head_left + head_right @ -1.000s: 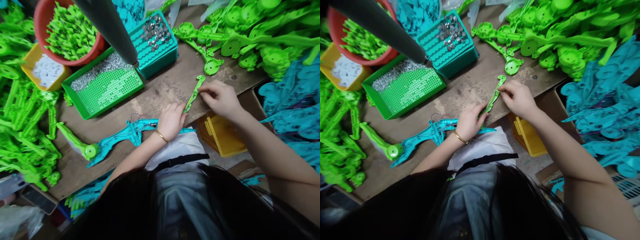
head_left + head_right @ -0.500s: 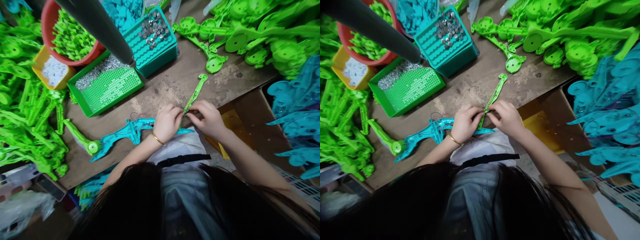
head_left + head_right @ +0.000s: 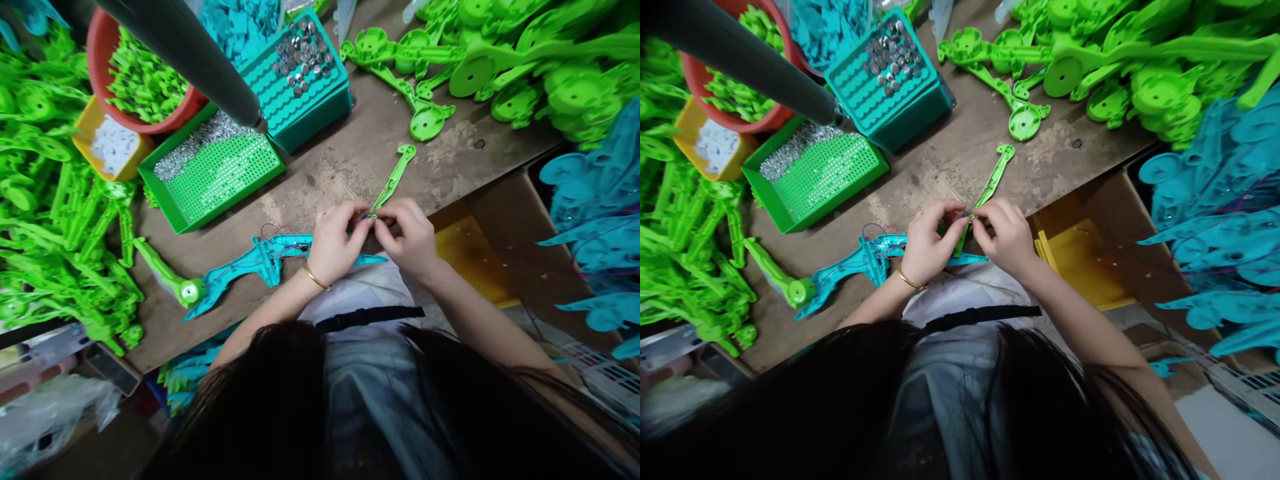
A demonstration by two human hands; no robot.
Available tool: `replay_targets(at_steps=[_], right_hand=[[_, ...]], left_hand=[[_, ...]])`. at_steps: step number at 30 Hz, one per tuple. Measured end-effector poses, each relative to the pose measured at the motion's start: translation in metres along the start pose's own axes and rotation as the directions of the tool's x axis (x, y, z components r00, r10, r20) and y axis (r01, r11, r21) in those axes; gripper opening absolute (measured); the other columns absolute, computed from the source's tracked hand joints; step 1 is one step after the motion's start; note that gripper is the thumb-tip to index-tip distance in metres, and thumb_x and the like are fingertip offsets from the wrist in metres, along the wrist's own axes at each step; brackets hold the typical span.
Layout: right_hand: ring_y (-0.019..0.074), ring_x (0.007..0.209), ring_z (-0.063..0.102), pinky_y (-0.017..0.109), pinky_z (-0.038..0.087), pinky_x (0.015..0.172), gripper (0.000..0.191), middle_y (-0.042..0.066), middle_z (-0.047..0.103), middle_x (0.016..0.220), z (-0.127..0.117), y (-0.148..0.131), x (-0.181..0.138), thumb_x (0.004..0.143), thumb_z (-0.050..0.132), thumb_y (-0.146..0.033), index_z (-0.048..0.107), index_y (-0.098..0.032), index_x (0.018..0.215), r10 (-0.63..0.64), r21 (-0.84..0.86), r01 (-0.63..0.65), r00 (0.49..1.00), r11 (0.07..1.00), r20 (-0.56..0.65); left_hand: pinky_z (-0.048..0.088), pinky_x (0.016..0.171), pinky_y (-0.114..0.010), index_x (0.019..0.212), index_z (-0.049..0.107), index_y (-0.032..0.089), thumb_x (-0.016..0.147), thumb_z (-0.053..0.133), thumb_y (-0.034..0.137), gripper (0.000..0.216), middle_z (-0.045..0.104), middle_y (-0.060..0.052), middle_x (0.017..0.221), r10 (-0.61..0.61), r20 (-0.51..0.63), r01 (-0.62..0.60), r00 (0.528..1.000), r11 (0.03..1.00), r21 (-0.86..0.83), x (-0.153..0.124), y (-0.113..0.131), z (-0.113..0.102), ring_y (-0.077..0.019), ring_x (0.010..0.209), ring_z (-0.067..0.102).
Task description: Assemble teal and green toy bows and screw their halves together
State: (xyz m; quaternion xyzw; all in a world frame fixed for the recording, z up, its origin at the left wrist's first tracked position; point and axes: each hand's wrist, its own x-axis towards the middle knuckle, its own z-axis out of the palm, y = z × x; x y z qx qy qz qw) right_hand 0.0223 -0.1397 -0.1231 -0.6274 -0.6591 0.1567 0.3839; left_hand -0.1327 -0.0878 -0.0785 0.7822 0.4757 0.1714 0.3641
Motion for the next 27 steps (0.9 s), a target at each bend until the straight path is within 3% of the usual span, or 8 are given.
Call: replay_targets(at_steps=[9,13,20,23,27], right_hand=[[0.0206,0.089,0.064,0.035,0.05,0.078,0.017,0.008,0.069,0.094,0.004,0.004,-0.005,0.089,0.053,-0.023,0.063,-0.022,0.103,-0.039,-0.073,0.038,0.999,0.997,-0.004],[0.0209,0.091,0.064,0.035,0.051,0.077,0.028,0.011,0.068,0.1,0.003,0.004,-0.005,0.089,0.054,-0.023,0.061,-0.019,0.116,-0.075,-0.076,0.075,0.997,0.994,0.003],[0.0208,0.087,0.063,0.036,0.05,0.076,0.024,0.008,0.066,0.094,-0.003,0.004,-0.003,0.088,0.056,-0.026,0.067,-0.022,0.109,-0.028,-0.096,0.038,0.994,0.995,0.102],[0.0203,0.088,0.063,0.035,0.052,0.077,0.026,0.008,0.065,0.098,-0.009,0.008,0.001,0.089,0.054,-0.024,0.066,-0.023,0.111,0.011,-0.055,-0.006,0.995,0.998,0.094],[0.0209,0.087,0.062,0.036,0.052,0.077,0.019,0.007,0.063,0.091,-0.015,0.014,0.009,0.09,0.053,-0.027,0.069,-0.023,0.1,0.051,-0.119,-0.042,0.996,0.992,0.076]], left_hand=[[0.04,0.08,-0.029,0.095,0.068,0.022,0.092,0.054,0.022,0.015,0.067,0.0,0.081,0.02,0.0,-0.02,1.0,0.995,0.101,0.003,-0.001,0.001,-0.0153,0.082,0.06],[0.04,0.081,-0.03,0.097,0.069,0.022,0.093,0.052,0.023,0.017,0.067,-0.001,0.085,0.024,0.03,-0.028,0.999,0.991,0.129,0.003,-0.004,0.001,-0.016,0.085,0.061],[0.038,0.082,-0.031,0.099,0.07,0.022,0.094,0.053,0.026,0.018,0.069,-0.003,0.09,0.008,0.093,-0.022,0.996,0.988,0.156,0.005,-0.011,0.003,-0.0178,0.089,0.061],[0.036,0.079,-0.031,0.1,0.072,0.024,0.095,0.052,0.031,0.021,0.067,-0.002,0.082,0.028,0.099,-0.045,0.995,0.984,0.172,0.005,-0.015,0.005,-0.0174,0.084,0.06],[0.034,0.078,-0.031,0.1,0.073,0.025,0.095,0.053,0.034,0.022,0.065,-0.001,0.078,0.068,0.101,-0.085,0.993,0.981,0.172,0.003,-0.018,0.007,-0.0166,0.08,0.059]])
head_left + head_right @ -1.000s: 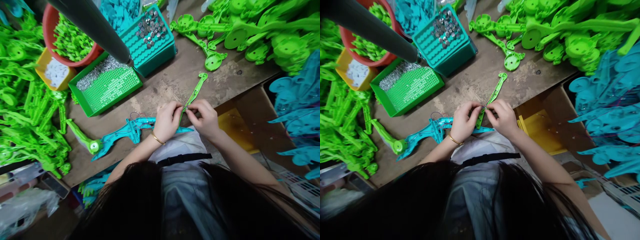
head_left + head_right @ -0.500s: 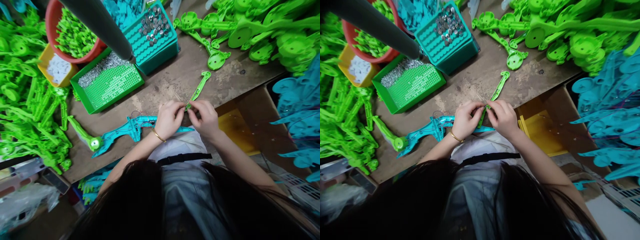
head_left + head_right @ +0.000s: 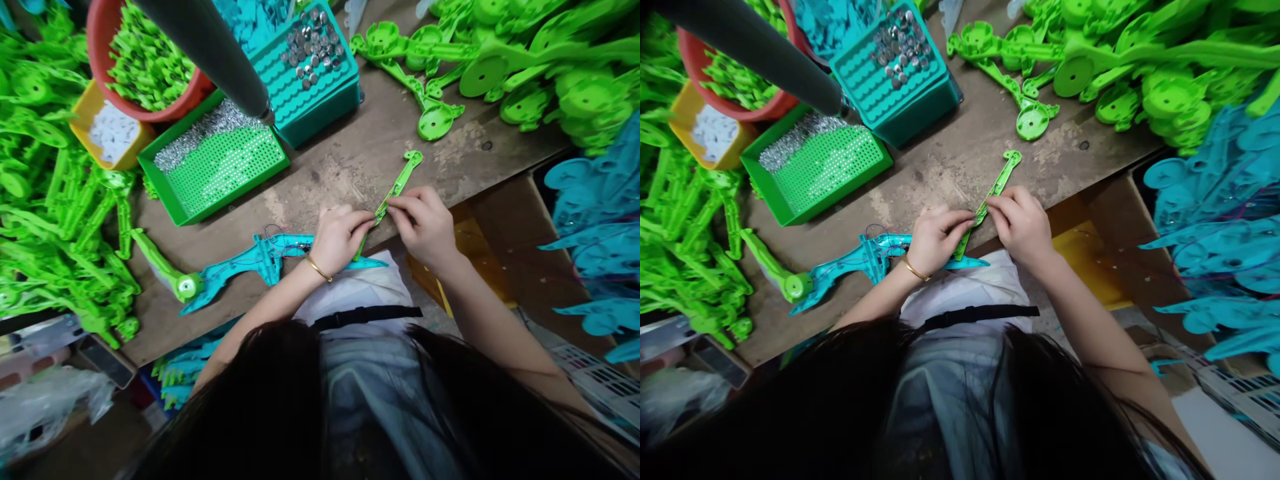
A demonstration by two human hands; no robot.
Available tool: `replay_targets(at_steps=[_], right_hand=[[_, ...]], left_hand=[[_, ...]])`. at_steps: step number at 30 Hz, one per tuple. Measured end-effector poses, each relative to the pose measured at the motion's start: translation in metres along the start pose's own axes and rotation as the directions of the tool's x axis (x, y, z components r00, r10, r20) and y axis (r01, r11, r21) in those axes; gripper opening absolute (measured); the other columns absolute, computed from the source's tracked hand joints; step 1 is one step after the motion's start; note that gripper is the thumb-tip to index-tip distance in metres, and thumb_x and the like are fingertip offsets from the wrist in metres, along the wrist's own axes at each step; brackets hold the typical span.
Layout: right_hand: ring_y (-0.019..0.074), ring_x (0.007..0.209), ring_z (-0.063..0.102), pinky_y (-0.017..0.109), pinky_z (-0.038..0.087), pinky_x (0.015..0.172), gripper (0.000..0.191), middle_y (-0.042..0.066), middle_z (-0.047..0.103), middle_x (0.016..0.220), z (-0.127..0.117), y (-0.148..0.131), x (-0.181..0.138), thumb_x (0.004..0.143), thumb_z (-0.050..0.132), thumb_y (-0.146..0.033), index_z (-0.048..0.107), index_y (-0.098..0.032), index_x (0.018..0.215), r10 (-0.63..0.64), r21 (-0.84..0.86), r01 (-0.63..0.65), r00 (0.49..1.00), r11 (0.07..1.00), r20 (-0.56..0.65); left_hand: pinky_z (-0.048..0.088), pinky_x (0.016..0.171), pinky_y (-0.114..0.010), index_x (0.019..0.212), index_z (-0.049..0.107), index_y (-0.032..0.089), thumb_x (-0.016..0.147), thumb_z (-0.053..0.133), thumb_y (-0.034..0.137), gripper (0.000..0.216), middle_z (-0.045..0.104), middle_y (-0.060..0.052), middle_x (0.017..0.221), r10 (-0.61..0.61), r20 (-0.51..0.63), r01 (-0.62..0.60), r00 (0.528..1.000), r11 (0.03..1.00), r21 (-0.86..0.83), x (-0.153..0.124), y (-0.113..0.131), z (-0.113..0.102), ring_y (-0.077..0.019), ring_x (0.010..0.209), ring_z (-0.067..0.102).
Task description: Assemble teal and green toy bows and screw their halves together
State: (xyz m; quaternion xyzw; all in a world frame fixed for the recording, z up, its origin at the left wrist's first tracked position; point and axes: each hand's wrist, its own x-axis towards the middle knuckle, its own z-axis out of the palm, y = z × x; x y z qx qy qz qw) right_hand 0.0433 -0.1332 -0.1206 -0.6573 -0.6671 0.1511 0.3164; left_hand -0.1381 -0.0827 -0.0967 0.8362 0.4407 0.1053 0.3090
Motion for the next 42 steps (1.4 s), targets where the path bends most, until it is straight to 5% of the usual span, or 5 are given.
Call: replay_targets(at_steps=[8,21,33,42], right_hand=[[0.0192,0.078,0.059,0.033,0.048,0.071,0.015,0.006,0.061,0.089,0.001,0.0,0.01,0.089,0.054,-0.033,0.065,-0.022,0.087,0.069,-0.016,-0.068,0.996,0.998,0.054],[0.0171,0.085,0.063,0.03,0.053,0.075,0.021,0.007,0.065,0.093,-0.001,-0.008,-0.006,0.088,0.056,-0.02,0.068,-0.02,0.105,-0.148,0.118,0.142,0.988,0.983,0.041],[0.0186,0.088,0.064,0.032,0.053,0.076,0.02,0.007,0.067,0.094,-0.005,-0.008,-0.006,0.089,0.057,-0.024,0.068,-0.02,0.105,-0.131,0.063,0.125,0.987,0.99,0.092],[0.0167,0.084,0.063,0.03,0.053,0.074,0.012,0.006,0.066,0.089,-0.001,-0.008,-0.006,0.088,0.057,-0.019,0.066,-0.019,0.095,-0.163,0.128,0.154,0.985,0.98,0.063]], left_hand=[[0.032,0.079,-0.032,0.097,0.071,0.023,0.096,0.051,0.034,0.022,0.064,-0.001,0.08,0.035,0.025,-0.036,0.999,0.999,0.017,0.001,0.001,0.0,-0.017,0.082,0.058],[0.034,0.08,-0.034,0.088,0.065,0.018,0.092,0.048,0.025,0.019,0.063,-0.004,0.086,0.035,0.081,-0.041,0.996,0.997,0.069,0.008,0.009,-0.001,-0.0196,0.084,0.057],[0.034,0.081,-0.038,0.09,0.064,0.017,0.095,0.042,0.025,0.024,0.063,-0.008,0.088,0.128,0.085,-0.149,0.988,0.94,0.306,0.001,0.013,-0.002,-0.0249,0.091,0.055],[0.034,0.084,-0.039,0.094,0.064,0.017,0.097,0.041,0.025,0.025,0.064,-0.008,0.093,0.055,0.158,-0.096,0.986,0.959,0.268,0.002,0.017,-0.007,-0.0245,0.093,0.056]])
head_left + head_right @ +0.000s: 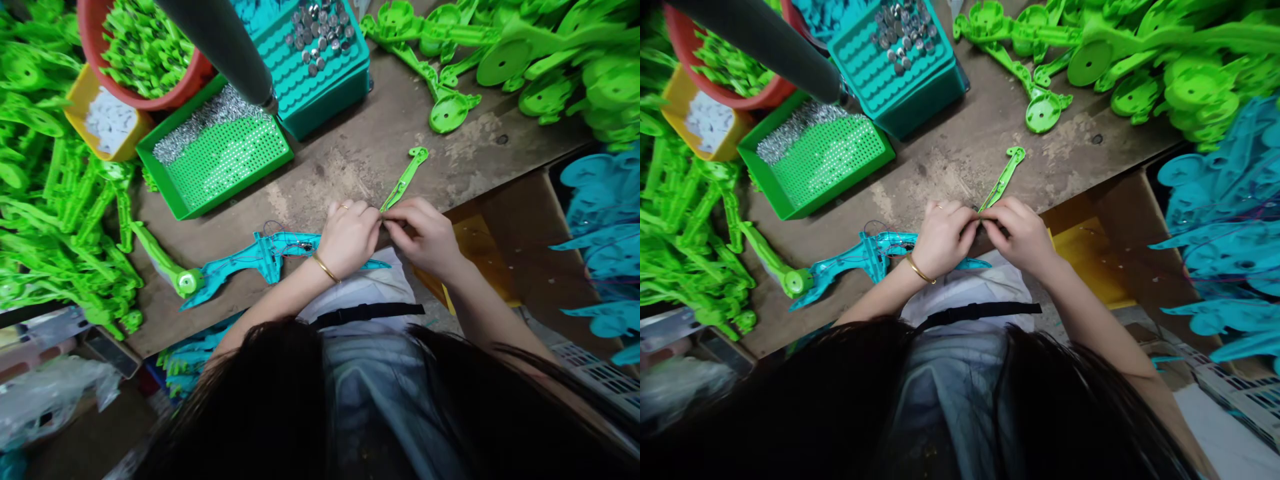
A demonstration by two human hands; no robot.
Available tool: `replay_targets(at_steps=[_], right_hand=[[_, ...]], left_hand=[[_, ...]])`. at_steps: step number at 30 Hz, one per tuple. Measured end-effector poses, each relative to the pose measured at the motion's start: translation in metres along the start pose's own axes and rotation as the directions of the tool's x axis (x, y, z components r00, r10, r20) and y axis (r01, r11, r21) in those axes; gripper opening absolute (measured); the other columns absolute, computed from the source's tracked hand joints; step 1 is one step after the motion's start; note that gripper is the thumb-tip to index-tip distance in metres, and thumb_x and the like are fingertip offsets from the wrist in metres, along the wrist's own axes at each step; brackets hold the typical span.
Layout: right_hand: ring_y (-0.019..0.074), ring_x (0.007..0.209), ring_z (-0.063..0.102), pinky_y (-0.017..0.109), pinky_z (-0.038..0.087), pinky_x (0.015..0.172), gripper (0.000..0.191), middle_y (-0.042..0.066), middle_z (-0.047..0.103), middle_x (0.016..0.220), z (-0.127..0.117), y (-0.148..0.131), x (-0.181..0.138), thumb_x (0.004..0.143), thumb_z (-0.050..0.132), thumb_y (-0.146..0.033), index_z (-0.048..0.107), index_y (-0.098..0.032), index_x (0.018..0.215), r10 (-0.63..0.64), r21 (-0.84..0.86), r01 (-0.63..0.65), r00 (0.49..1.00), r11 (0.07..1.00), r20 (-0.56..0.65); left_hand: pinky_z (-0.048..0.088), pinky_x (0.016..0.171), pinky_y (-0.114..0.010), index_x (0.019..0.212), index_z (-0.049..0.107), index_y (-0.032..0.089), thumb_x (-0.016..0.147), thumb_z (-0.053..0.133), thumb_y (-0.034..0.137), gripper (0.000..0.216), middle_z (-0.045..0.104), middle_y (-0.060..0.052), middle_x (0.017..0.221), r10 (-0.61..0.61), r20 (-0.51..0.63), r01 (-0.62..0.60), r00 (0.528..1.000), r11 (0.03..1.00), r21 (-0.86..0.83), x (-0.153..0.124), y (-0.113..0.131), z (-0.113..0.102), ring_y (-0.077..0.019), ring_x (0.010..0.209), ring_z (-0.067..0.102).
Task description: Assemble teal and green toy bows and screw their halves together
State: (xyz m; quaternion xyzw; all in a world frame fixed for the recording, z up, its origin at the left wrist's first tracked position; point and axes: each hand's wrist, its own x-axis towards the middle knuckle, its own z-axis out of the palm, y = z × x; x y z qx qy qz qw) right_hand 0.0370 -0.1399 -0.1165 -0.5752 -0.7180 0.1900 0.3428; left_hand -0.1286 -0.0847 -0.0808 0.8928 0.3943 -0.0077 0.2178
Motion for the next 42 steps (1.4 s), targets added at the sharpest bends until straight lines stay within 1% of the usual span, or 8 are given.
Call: replay_targets(at_steps=[4,10,18,22,26,32,38,42], right_hand=[[0.0139,0.075,0.06,0.027,0.05,0.067,0.008,0.004,0.064,0.085,0.002,0.0,-0.002,0.087,0.057,-0.018,0.063,-0.019,0.093,0.012,0.017,-0.012,1.0,1.0,-0.002],[0.0077,0.059,0.051,0.021,0.044,0.055,0.008,0.001,0.062,0.083,0.007,-0.004,-0.006,0.086,0.06,-0.017,0.061,-0.019,0.093,0.035,0.03,-0.034,0.998,0.999,-0.042],[0.0094,0.068,0.058,0.021,0.047,0.059,0.012,0.003,0.066,0.093,0.007,-0.003,-0.006,0.087,0.059,-0.018,0.063,-0.02,0.098,0.056,0.029,-0.055,0.998,0.998,-0.034],[0.0082,0.061,0.055,0.022,0.046,0.058,0.009,0.002,0.065,0.09,0.007,-0.002,-0.004,0.087,0.059,-0.02,0.062,-0.02,0.096,0.086,0.048,-0.086,0.996,0.995,0.001],[0.0098,0.063,0.056,0.023,0.043,0.056,0.009,0.003,0.065,0.09,0.008,-0.005,-0.004,0.089,0.056,-0.025,0.061,-0.019,0.094,0.086,-0.068,-0.083,0.995,0.994,0.045],[0.0137,0.073,0.062,0.024,0.044,0.058,0.015,0.005,0.066,0.089,0.01,-0.01,-0.005,0.093,0.051,-0.029,0.061,-0.019,0.094,0.037,-0.265,-0.02,0.998,0.964,0.059],[0.0126,0.07,0.06,0.023,0.043,0.057,0.01,0.004,0.066,0.087,0.013,-0.013,-0.008,0.091,0.054,-0.025,0.06,-0.019,0.094,-0.023,-0.293,0.016,1.0,0.956,-0.018],[0.0132,0.069,0.059,0.024,0.044,0.057,0.012,0.004,0.064,0.084,0.013,-0.014,-0.007,0.093,0.051,-0.026,0.06,-0.019,0.094,-0.011,-0.292,0.012,1.0,0.956,0.004]], left_hand=[[0.034,0.084,-0.038,0.095,0.064,0.017,0.097,0.042,0.027,0.024,0.065,-0.007,0.093,-0.019,-0.005,0.019,1.0,0.999,-0.042,-0.002,-0.001,0.002,-0.0233,0.092,0.057],[0.033,0.084,-0.035,0.099,0.065,0.018,0.098,0.042,0.028,0.025,0.064,-0.005,0.091,-0.03,-0.09,0.02,0.996,0.993,-0.113,-0.008,-0.005,0.01,-0.0208,0.089,0.056],[0.032,0.082,-0.034,0.099,0.065,0.019,0.099,0.041,0.028,0.025,0.062,-0.004,0.089,-0.042,-0.087,0.028,0.995,0.987,-0.156,-0.008,-0.007,0.011,-0.0195,0.088,0.055],[0.032,0.082,-0.034,0.1,0.064,0.019,0.099,0.041,0.027,0.025,0.064,-0.004,0.092,-0.059,-0.068,0.046,0.996,0.982,-0.181,-0.008,-0.007,0.01,-0.0192,0.091,0.056],[0.033,0.085,-0.035,0.106,0.062,0.019,0.099,0.042,0.027,0.024,0.065,-0.004,0.098,-0.093,-0.108,0.074,0.99,0.982,-0.173,-0.014,-0.004,0.011,-0.0196,0.095,0.056],[0.033,0.083,-0.038,0.108,0.066,0.022,0.1,0.037,0.032,0.032,0.062,-0.007,0.094,-0.142,-0.186,0.134,0.972,0.989,-0.058,-0.028,-0.001,0.02,-0.0224,0.092,0.051],[0.034,0.079,-0.037,0.113,0.066,0.02,0.1,0.037,0.032,0.034,0.06,-0.009,0.09,-0.092,-0.271,0.094,0.958,0.996,-0.004,-0.032,-0.001,0.03,-0.0226,0.087,0.049],[0.037,0.083,-0.036,0.11,0.066,0.019,0.099,0.04,0.027,0.03,0.062,-0.009,0.098,-0.058,-0.301,0.056,0.952,0.998,-0.016,-0.03,-0.002,0.032,-0.0218,0.093,0.052]])
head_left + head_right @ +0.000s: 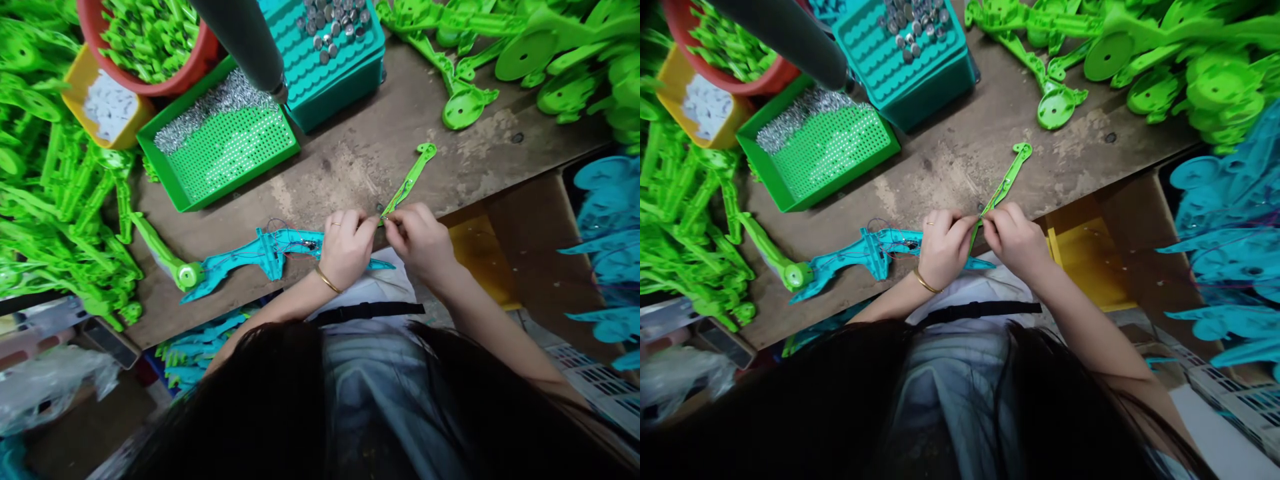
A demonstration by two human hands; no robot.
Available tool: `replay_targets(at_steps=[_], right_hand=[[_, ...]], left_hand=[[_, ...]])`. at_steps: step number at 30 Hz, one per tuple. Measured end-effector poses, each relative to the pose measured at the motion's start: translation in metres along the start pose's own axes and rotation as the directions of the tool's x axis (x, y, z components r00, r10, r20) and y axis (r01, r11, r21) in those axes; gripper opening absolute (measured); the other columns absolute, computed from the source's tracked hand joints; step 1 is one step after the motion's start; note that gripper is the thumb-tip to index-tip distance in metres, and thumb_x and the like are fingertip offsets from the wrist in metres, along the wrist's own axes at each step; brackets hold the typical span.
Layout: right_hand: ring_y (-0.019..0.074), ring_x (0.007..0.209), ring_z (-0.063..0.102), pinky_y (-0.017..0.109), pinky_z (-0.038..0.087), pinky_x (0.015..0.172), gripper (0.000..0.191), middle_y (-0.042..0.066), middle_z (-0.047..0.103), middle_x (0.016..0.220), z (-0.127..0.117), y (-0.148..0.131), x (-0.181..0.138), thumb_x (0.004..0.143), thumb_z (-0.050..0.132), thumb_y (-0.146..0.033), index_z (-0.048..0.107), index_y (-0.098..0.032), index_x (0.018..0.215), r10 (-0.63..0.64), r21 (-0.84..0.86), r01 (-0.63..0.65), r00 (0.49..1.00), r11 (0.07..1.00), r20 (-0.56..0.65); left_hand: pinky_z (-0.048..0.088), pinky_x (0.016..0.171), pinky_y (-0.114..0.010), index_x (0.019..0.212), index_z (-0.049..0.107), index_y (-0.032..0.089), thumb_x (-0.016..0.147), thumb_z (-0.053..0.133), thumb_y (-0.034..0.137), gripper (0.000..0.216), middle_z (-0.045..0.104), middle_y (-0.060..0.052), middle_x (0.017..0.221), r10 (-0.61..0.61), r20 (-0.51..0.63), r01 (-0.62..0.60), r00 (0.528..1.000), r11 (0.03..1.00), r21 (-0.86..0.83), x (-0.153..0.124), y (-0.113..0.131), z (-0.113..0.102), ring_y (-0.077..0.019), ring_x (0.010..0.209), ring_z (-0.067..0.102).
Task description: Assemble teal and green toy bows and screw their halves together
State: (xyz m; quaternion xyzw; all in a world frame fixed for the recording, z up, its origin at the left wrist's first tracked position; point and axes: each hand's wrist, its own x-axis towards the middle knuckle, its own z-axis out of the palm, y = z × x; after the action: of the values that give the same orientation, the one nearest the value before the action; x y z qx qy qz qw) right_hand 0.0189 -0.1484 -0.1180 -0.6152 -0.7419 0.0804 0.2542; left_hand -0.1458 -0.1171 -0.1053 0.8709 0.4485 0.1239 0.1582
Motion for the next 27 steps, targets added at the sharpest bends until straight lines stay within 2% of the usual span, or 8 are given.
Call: replay_targets(at_steps=[4,10,15,17,19,23,27], right_hand=[[0.0158,0.073,0.059,0.027,0.043,0.058,0.017,0.006,0.064,0.086,-0.005,0.0,0.006,0.095,0.046,-0.026,0.061,-0.019,0.091,0.002,-0.049,0.003,0.994,0.999,0.108],[0.0158,0.066,0.057,0.03,0.035,0.051,0.021,0.007,0.063,0.082,-0.012,-0.007,0.01,0.094,0.043,-0.022,0.062,-0.017,0.087,-0.024,-0.154,0.06,0.974,0.986,0.224],[0.0189,0.065,0.055,0.033,0.033,0.053,0.03,0.011,0.064,0.081,-0.012,-0.022,-0.002,0.094,0.037,-0.015,0.062,-0.011,0.109,0.001,-0.161,0.043,0.963,0.986,0.268],[0.02,0.067,0.056,0.033,0.034,0.054,0.033,0.012,0.065,0.084,-0.013,-0.021,-0.006,0.094,0.038,-0.016,0.06,-0.009,0.117,0.001,-0.146,0.039,0.964,0.988,0.266],[0.0188,0.073,0.059,0.031,0.039,0.057,0.032,0.011,0.066,0.091,-0.016,-0.013,-0.009,0.094,0.042,-0.019,0.059,-0.011,0.121,-0.02,-0.057,0.036,0.966,0.998,0.258],[0.0162,0.086,0.063,0.026,0.049,0.069,0.028,0.006,0.067,0.097,-0.017,0.002,-0.011,0.093,0.05,-0.022,0.061,-0.019,0.118,0.006,0.118,-0.028,0.984,0.993,0.179],[0.0153,0.084,0.063,0.026,0.048,0.069,0.022,0.005,0.068,0.096,-0.011,0.002,-0.007,0.093,0.05,-0.023,0.064,-0.021,0.11,0.03,0.061,-0.037,0.993,0.997,0.113]], left_hand=[[0.039,0.087,-0.035,0.113,0.064,0.017,0.099,0.037,0.022,0.031,0.065,-0.009,0.103,0.045,0.08,-0.042,0.996,0.998,-0.038,0.002,-0.002,0.002,-0.0214,0.096,0.054],[0.042,0.085,-0.034,0.111,0.065,0.015,0.099,0.033,0.022,0.035,0.065,-0.01,0.098,0.056,0.115,-0.051,0.992,0.998,-0.044,0.003,-0.003,0.002,-0.0218,0.093,0.056],[0.042,0.087,-0.034,0.107,0.066,0.016,0.1,0.031,0.025,0.037,0.065,-0.011,0.1,0.035,0.145,-0.022,0.989,0.995,-0.094,0.004,-0.002,-0.002,-0.0211,0.094,0.056],[0.043,0.086,-0.034,0.101,0.066,0.015,0.1,0.032,0.027,0.036,0.065,-0.01,0.1,0.03,0.138,-0.016,0.99,0.995,-0.102,0.005,-0.002,-0.002,-0.0209,0.093,0.056],[0.043,0.085,-0.034,0.096,0.066,0.015,0.099,0.034,0.027,0.034,0.065,-0.01,0.098,0.034,0.109,-0.023,0.993,0.995,-0.102,0.005,-0.002,-0.002,-0.0207,0.093,0.056],[0.044,0.084,-0.033,0.098,0.066,0.016,0.099,0.037,0.027,0.031,0.065,-0.01,0.099,0.049,0.071,-0.042,0.996,0.994,-0.1,0.004,-0.004,0.0,-0.0198,0.094,0.056],[0.045,0.084,-0.034,0.101,0.065,0.016,0.099,0.038,0.026,0.029,0.065,-0.009,0.098,0.053,0.073,-0.045,0.996,0.993,-0.11,0.004,-0.006,0.001,-0.0198,0.094,0.057]])
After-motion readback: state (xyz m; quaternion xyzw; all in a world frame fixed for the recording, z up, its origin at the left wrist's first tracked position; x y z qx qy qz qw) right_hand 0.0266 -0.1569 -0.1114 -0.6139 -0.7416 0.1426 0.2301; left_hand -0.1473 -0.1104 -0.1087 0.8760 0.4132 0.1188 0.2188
